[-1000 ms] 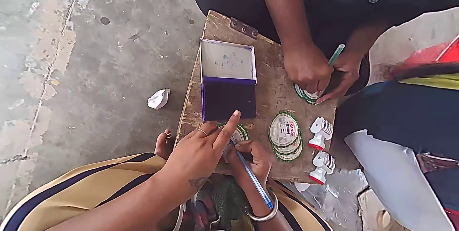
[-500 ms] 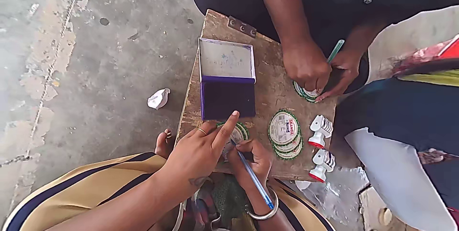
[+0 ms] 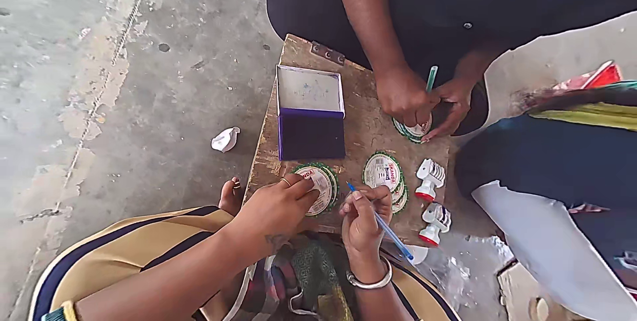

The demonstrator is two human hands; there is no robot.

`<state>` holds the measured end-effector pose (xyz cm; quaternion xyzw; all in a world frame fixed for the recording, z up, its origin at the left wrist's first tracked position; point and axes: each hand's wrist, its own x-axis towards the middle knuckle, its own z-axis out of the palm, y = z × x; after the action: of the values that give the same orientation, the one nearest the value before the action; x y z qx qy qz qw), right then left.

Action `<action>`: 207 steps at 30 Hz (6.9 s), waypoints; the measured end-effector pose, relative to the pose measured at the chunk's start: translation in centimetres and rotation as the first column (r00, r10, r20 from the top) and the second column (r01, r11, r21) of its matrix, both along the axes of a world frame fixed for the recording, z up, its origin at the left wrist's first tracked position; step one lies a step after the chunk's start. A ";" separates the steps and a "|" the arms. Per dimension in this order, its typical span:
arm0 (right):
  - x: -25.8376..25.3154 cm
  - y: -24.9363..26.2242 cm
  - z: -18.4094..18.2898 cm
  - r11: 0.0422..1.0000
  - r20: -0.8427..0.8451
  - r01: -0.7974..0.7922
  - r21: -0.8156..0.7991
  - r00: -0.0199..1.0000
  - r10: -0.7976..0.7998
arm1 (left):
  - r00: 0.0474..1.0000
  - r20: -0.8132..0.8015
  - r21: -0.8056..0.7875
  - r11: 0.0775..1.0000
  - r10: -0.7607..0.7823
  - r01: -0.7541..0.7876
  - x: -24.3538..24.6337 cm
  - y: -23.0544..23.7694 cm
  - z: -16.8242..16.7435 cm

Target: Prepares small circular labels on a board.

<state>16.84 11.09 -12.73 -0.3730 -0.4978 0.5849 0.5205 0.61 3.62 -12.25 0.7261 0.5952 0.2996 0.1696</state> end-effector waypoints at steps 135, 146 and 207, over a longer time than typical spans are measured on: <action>0.7 -0.6 -0.1 0.993 0.033 -0.071 0.092 0.997 0.068 | 0.959 0.265 0.017 0.994 0.103 -0.112 -1.0 0.1 -1.1; 1.0 -0.5 -0.1 0.989 0.107 -0.072 0.126 0.992 0.059 | 0.959 0.244 0.065 0.984 0.144 -0.165 -0.3 -0.2 -1.2; 0.3 1.6 -0.7 0.873 0.598 -0.437 0.219 0.767 0.233 | 0.934 0.297 -0.101 0.979 0.198 -0.176 -0.4 0.1 -0.9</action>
<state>17.16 12.66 -13.42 -0.3320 -0.7806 0.4391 0.2958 0.19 3.69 -13.15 0.6043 0.6388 0.4011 0.2566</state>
